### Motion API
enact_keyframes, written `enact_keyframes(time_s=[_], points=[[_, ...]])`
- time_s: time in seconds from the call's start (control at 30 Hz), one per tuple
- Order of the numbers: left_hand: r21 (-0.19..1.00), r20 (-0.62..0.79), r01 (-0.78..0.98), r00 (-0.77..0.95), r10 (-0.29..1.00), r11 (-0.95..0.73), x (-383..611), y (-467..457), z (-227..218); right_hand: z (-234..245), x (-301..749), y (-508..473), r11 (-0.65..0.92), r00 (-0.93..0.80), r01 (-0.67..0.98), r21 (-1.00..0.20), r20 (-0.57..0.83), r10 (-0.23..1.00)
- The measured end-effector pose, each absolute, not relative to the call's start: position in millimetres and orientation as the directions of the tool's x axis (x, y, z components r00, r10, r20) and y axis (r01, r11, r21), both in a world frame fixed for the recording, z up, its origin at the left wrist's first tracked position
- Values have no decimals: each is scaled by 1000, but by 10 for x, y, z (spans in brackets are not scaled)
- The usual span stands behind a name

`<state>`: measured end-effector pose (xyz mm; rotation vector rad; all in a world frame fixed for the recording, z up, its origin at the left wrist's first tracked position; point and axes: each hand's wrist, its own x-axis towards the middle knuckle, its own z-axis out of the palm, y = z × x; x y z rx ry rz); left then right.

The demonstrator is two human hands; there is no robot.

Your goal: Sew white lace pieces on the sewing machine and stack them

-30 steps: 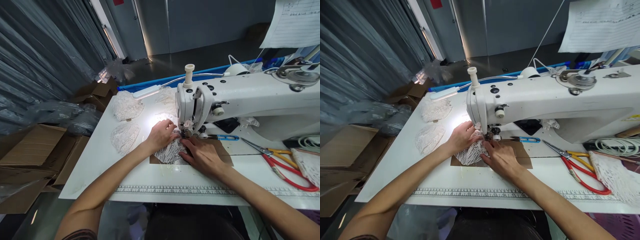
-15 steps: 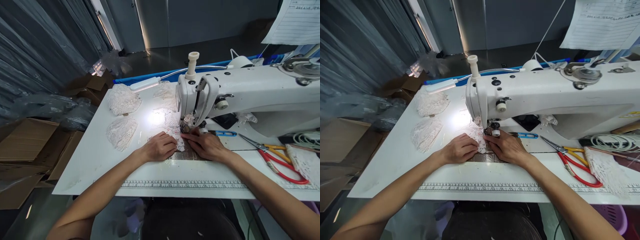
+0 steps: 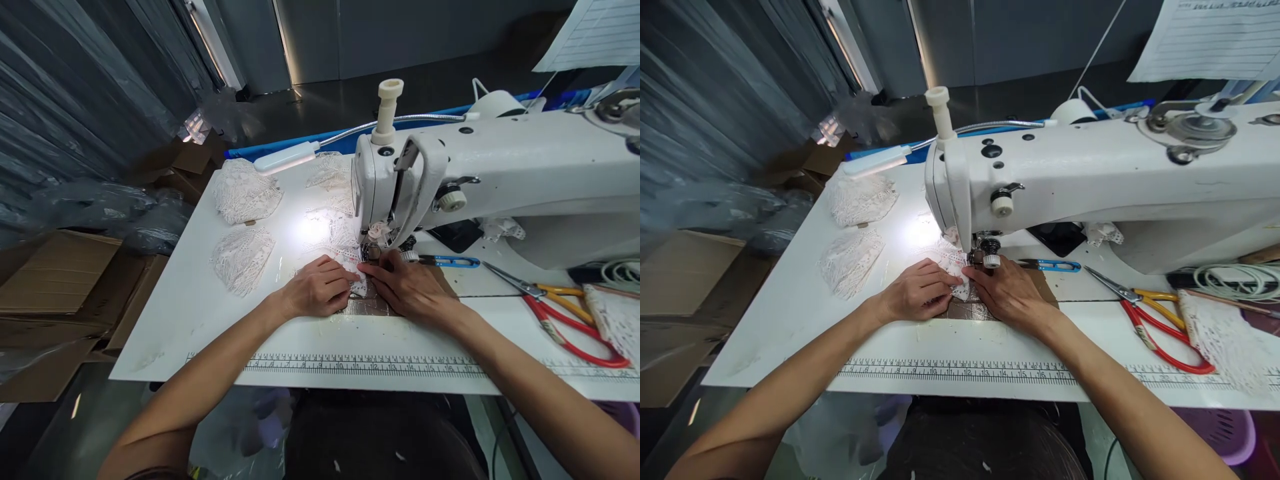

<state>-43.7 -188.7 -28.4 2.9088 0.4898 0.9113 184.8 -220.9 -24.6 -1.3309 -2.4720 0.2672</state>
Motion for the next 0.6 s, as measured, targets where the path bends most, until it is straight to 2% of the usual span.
enact_keyframes(time_s=[0.47,0.6], points=[[145,520,289,792,322,-946,-451,-1925,-284,-327,1873,-2247,546,-497,747,-379,228,837],[106,515,306,797,316,-946,-444,-1935,-289,-316,1957,-2319,612,-561,674,-414,252,789]])
